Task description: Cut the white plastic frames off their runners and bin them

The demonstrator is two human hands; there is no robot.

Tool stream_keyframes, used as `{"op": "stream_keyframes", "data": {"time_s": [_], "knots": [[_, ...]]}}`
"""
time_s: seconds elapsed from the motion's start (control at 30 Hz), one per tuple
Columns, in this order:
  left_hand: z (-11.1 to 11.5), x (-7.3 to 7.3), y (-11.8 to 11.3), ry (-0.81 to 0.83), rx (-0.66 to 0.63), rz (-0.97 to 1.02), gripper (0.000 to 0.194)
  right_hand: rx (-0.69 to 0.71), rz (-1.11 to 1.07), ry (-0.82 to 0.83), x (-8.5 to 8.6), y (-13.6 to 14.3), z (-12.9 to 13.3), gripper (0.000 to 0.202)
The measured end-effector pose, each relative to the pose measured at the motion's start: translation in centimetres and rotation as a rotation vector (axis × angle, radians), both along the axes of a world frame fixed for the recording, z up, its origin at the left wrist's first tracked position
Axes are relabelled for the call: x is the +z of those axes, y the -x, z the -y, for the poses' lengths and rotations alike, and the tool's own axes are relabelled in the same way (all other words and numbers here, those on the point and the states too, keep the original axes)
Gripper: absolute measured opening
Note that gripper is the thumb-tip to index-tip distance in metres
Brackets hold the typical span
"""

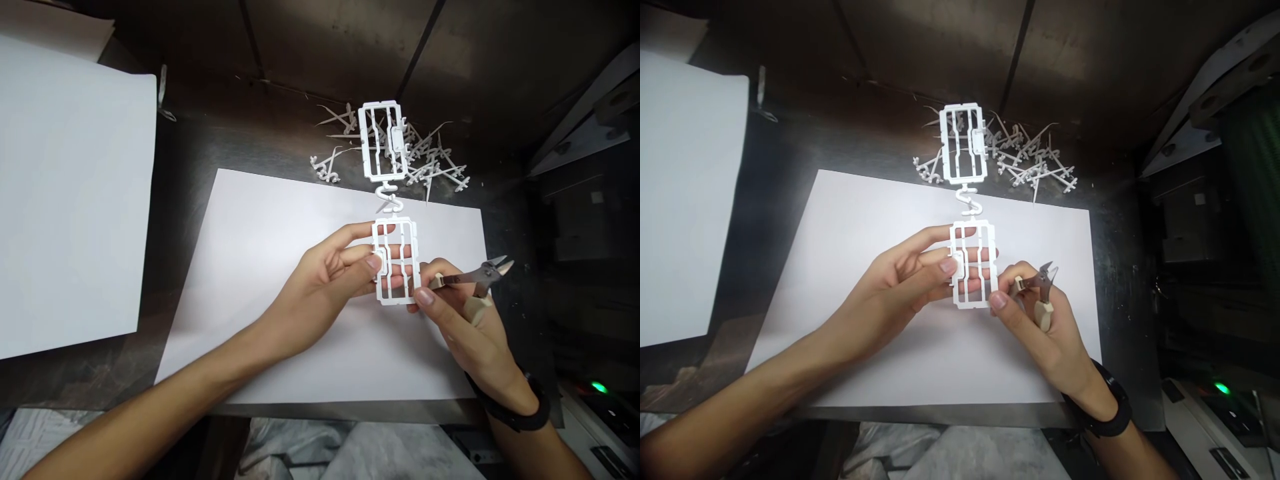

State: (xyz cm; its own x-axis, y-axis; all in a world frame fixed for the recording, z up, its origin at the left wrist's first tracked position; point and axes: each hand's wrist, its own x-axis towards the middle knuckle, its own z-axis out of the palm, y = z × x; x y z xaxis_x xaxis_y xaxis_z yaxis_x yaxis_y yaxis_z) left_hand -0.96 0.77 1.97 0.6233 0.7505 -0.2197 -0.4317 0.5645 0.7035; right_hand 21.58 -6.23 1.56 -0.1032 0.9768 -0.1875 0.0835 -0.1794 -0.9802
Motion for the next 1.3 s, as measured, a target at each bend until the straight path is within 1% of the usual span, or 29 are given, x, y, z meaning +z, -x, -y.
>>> {"op": "stream_keyframes", "data": {"time_s": [0.23, 0.43, 0.57, 0.7, 0.83, 0.9, 1.0, 1.07, 1.13, 1.23, 1.3], "knots": [[0.0, -0.3, 0.1, 0.017, -0.002, -0.004, 0.047, 0.018, -0.006, 0.025, 0.1, -0.1, -0.1, 0.011], [0.1, 0.1, 0.0, 0.026, 0.020, -0.049, 0.050, 0.032, 0.020, 0.030, 0.4, -0.2, -0.2, 0.014], [0.1, 0.3, -0.1, 0.008, 0.012, -0.063, 0.047, 0.047, 0.058, 0.033, 0.5, -0.2, -0.2, 0.017], [0.0, 0.1, 0.1, 0.004, 0.013, -0.056, 0.047, 0.045, 0.063, 0.032, 0.4, -0.2, -0.2, 0.018], [-0.1, -0.1, 0.3, 0.009, -0.019, -0.043, 0.040, 0.037, 0.088, 0.031, 0.3, -0.2, -0.2, 0.017], [0.0, -0.1, 0.2, -0.020, -0.011, -0.075, 0.043, 0.042, 0.115, 0.014, 0.3, -0.2, -0.2, 0.017], [0.2, -0.3, -0.2, -0.088, 0.005, -0.147, 0.055, 0.064, 0.129, -0.025, 0.3, 0.0, -0.2, 0.016], [0.3, -0.4, -0.5, -0.111, 0.009, -0.155, 0.058, 0.078, 0.127, -0.034, 0.3, 0.2, -0.2, 0.015], [0.4, -0.6, -0.6, -0.107, 0.014, -0.147, 0.056, 0.093, 0.126, -0.039, 0.3, 0.3, -0.2, 0.015], [0.4, -0.8, -0.6, -0.105, 0.026, -0.137, 0.041, 0.102, 0.146, -0.071, 0.2, 0.4, -0.1, 0.015], [0.5, -0.9, -0.6, -0.087, 0.017, -0.096, 0.034, 0.089, 0.190, -0.101, 0.0, 0.6, -0.1, 0.014]]}}
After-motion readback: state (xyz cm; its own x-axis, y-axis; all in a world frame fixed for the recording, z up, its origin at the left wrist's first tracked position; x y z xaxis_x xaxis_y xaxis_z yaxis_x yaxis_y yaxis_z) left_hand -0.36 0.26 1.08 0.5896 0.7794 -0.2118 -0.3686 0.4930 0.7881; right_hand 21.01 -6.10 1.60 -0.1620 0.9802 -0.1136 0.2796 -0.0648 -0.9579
